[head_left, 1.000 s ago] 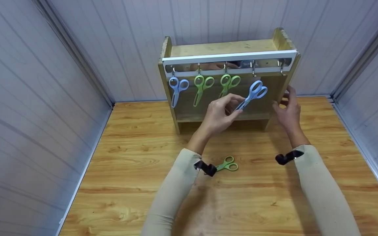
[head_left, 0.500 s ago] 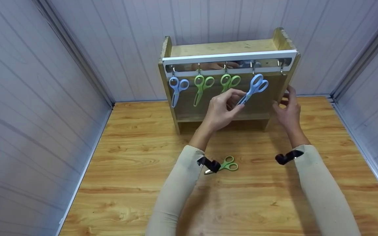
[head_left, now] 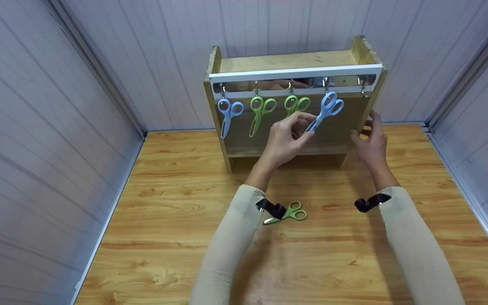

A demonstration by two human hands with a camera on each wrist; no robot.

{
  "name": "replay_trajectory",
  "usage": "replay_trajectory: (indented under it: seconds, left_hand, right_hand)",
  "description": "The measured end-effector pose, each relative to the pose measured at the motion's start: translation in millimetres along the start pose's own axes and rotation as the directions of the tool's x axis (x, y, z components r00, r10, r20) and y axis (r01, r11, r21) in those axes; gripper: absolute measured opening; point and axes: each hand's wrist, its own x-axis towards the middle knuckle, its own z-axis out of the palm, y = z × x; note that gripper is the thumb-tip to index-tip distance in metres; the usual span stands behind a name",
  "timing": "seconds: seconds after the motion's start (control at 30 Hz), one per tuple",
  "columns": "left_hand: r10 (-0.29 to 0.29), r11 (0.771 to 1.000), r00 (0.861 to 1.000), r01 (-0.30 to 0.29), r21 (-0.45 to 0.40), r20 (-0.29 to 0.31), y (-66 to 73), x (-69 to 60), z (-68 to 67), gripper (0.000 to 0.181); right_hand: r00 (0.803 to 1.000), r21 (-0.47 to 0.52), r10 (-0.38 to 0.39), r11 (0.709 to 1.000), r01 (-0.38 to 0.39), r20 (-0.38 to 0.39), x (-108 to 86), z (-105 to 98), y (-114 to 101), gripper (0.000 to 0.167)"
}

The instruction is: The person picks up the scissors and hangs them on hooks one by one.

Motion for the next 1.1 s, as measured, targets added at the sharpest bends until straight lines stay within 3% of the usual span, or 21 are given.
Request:
replay_trajectory:
  seconds: [0.4, 0.67, 1.1]
  left_hand:
    - [-0.022, 0.999, 1.000, 0.021, -0.044, -0.022, -9.1, 0.2, 7.1, 0.031]
    - [-0.019, 1.000, 0.999, 0.019, -0.010, -0.048, -12.0, -0.8, 10.8, 0.031]
    - [-0.047, 0.999, 0.996, 0.046, -0.016, -0.074, -13.8, -2.2, 12.0, 0.030]
  right_hand:
    - [1.000, 0.001, -0.006, 1.000, 0.006, 0.001, -0.7, -1, 0, 0.076]
    - [0.999, 0.000, -0.019, 1.000, 0.019, -0.029, -1.7, 1, 0, 0.075]
    - [1.000, -0.001, 0.001, 1.000, -0.001, -0.003, 0.3, 0, 0, 0.077]
